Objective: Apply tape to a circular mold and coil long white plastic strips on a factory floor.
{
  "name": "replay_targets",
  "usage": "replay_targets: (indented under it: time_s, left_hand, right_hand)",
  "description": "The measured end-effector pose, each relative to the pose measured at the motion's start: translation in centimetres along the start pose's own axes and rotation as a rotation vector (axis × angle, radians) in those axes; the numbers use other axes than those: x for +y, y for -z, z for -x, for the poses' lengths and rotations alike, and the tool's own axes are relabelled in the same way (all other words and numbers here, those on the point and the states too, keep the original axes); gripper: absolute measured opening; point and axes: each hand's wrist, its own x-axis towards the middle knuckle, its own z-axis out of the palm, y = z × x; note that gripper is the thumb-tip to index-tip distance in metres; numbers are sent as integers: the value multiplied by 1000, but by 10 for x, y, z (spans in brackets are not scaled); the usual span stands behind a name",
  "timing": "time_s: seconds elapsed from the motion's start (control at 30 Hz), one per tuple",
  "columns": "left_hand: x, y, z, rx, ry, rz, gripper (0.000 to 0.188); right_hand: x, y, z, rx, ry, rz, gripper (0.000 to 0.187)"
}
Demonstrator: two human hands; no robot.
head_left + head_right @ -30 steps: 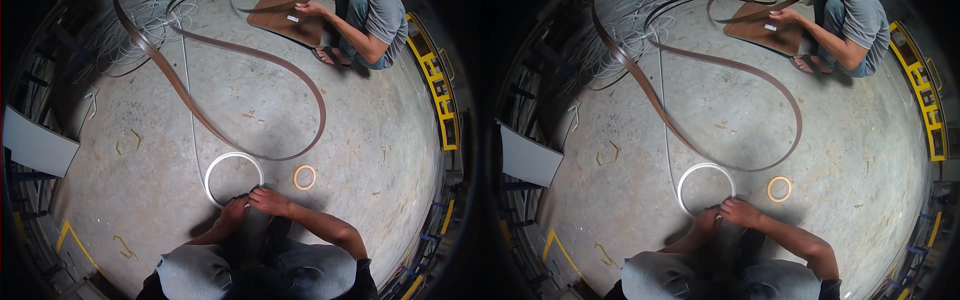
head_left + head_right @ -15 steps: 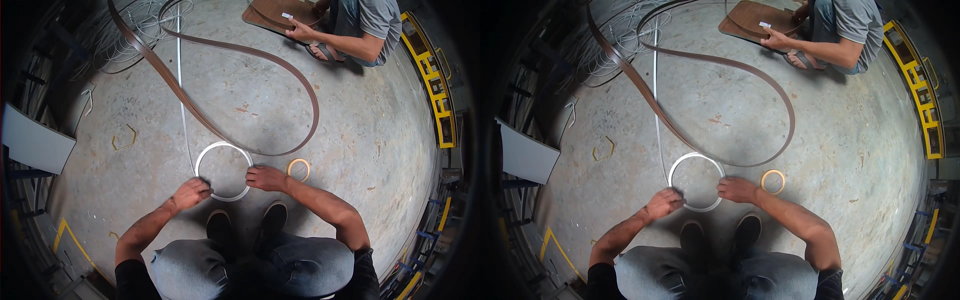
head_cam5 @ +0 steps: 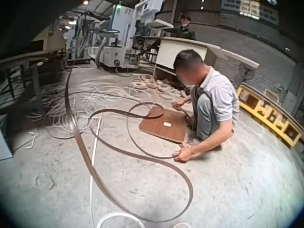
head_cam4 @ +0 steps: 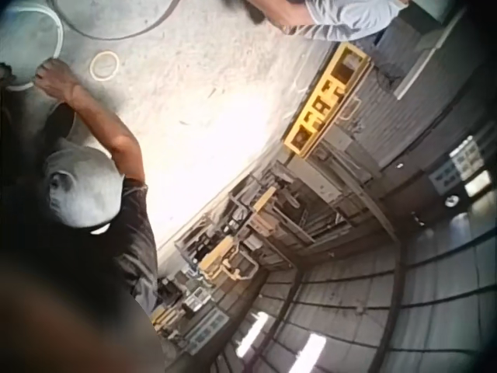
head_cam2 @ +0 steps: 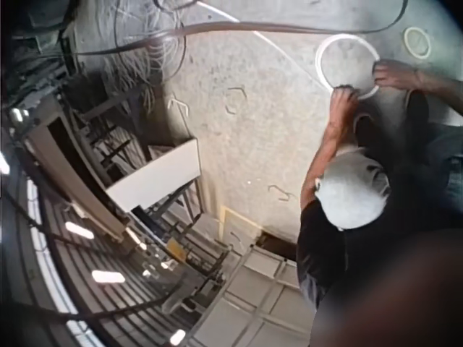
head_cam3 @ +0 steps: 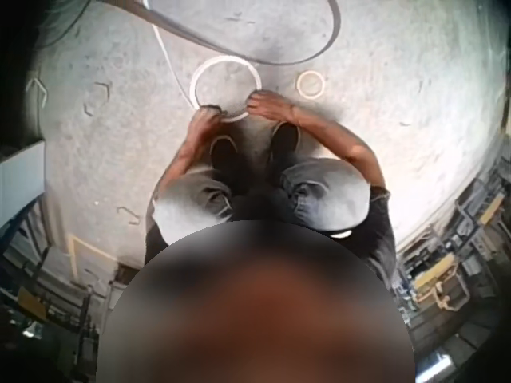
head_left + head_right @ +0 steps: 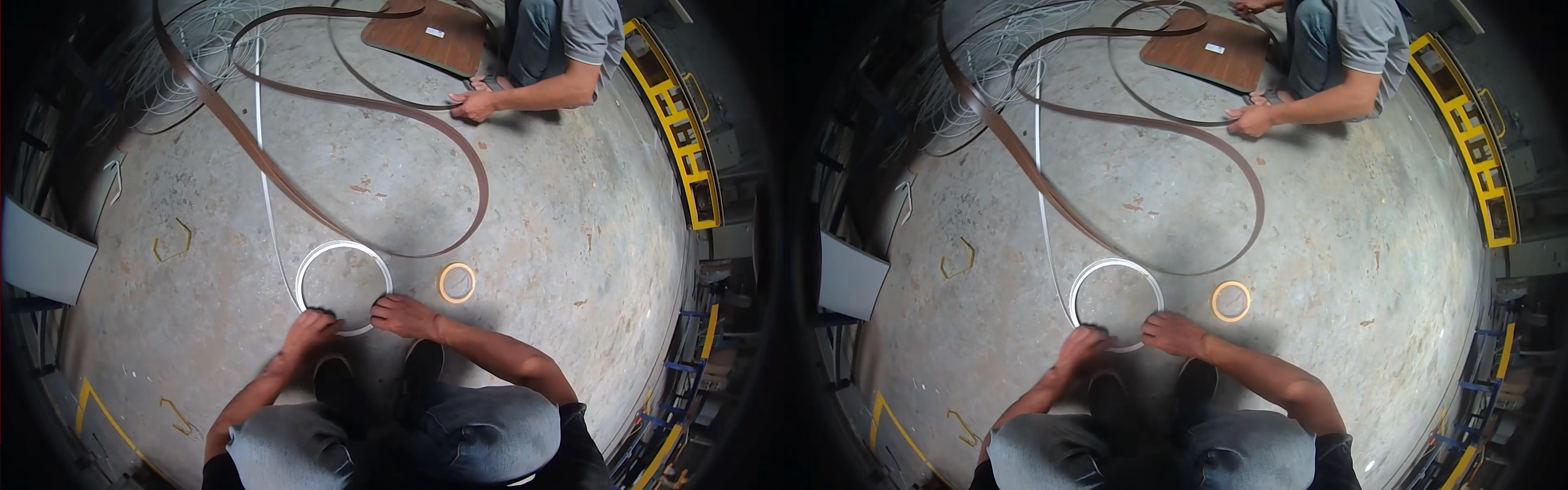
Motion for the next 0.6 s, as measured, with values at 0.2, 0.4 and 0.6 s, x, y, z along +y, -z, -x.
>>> replay_targets:
  time_s: [0.2,0.4,0.6]
  left_hand:
    - [-50,69,-2,-114,-177,-129,29]
    - [-14,12,31,-184,-436,-297,35]
    - [67,-38,-29,98,-19,-257,21]
  right_hand:
    - [12,6,-12,28,183,6,9]
    - [40,21,-12,42,220,99,7]
    - [-3,6,-11,52,202,-28,15]
